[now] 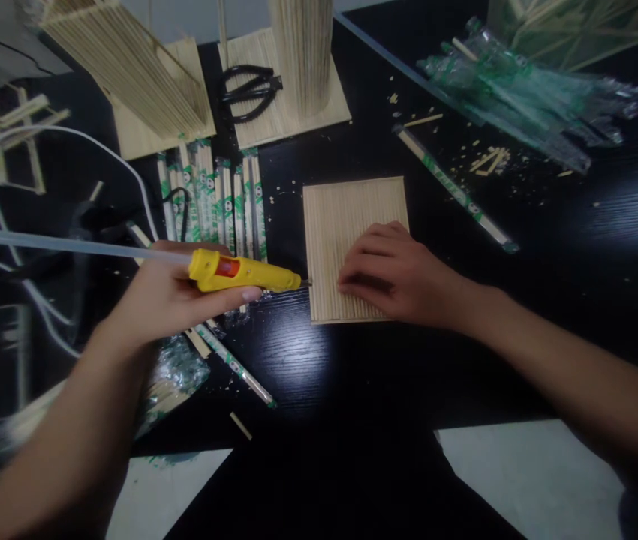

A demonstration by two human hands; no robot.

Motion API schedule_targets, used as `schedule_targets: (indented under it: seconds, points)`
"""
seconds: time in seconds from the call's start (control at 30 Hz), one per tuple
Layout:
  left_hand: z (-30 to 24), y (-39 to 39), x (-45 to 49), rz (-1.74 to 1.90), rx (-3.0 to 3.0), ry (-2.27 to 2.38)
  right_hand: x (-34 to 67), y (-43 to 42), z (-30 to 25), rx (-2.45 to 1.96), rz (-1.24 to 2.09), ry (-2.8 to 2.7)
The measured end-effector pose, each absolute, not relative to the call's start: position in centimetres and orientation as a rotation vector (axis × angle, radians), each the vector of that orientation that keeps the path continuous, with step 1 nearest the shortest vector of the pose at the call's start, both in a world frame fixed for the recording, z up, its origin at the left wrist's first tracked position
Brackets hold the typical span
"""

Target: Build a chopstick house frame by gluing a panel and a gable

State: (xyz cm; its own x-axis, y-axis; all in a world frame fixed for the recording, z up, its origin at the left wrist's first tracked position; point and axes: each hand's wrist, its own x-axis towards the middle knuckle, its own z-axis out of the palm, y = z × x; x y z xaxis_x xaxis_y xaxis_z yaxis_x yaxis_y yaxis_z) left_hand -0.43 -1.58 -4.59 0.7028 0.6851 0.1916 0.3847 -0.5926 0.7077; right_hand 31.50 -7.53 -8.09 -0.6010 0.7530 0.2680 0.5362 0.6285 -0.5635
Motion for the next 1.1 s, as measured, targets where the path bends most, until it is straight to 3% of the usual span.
schedule_targets:
  seconds: [0.43,0.83,1.1]
  points:
    - [-5.0,-1.6,-0.4,0.663,2.261,0.871,30.4,-8.4,-7.2,-1.054,0.184,-2.65]
    - [-5.4,-1.7,-0.7,0.599,2.264,0.926,31.4,-7.7,-7.3,-1.054,0.736,-2.34]
    - [-5.4,-1.6,-0.7,0.609,2.312,0.913,30.9,-8.2,-7.3,-1.077,0.594,-2.453]
